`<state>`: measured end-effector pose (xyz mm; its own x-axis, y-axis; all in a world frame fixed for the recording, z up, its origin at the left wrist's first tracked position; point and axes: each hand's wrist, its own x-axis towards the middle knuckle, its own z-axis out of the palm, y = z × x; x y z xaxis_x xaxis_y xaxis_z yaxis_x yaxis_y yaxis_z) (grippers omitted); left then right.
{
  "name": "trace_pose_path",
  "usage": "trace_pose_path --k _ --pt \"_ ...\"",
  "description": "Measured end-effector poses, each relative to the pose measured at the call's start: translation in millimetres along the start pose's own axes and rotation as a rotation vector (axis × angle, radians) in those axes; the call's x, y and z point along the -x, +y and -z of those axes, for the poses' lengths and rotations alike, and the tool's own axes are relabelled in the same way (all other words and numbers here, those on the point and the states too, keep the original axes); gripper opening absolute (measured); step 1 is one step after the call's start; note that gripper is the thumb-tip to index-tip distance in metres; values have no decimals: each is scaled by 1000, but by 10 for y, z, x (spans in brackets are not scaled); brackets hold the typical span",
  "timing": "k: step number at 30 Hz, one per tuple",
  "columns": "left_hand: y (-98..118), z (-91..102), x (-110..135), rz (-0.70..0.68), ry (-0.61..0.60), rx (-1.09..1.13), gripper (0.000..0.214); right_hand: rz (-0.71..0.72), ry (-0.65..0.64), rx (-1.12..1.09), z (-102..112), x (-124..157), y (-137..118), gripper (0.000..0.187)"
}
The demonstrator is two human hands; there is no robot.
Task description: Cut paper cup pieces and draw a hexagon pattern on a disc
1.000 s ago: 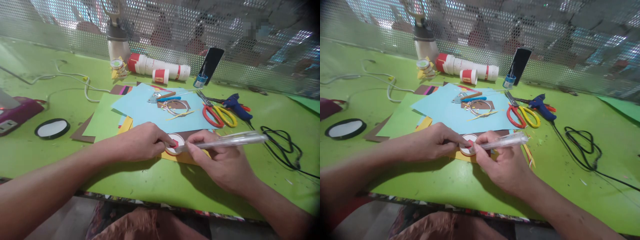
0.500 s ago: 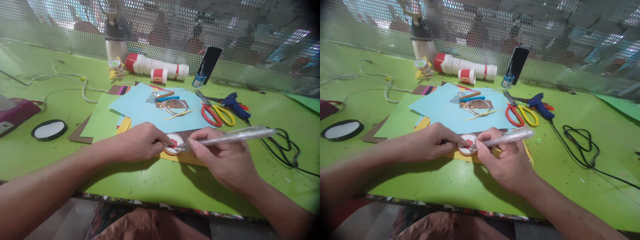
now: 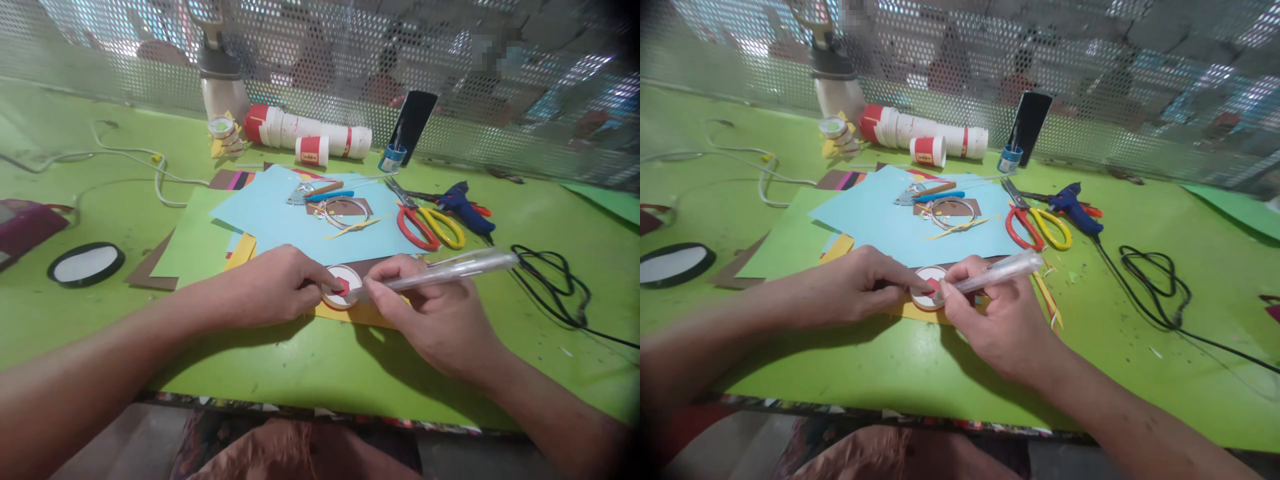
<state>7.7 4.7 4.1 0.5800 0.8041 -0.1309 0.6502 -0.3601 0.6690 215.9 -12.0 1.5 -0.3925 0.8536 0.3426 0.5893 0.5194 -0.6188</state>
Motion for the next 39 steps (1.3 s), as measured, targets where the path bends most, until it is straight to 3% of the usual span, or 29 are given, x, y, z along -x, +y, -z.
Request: trace_pose_path --k 23,39 --pt "-2 1 8 5 13 -3 39 -155 12 -76 29 -12 51 13" --pt "-17 -10 -6 -5 17 -12 39 -80 1 -56 11 8 29 12"
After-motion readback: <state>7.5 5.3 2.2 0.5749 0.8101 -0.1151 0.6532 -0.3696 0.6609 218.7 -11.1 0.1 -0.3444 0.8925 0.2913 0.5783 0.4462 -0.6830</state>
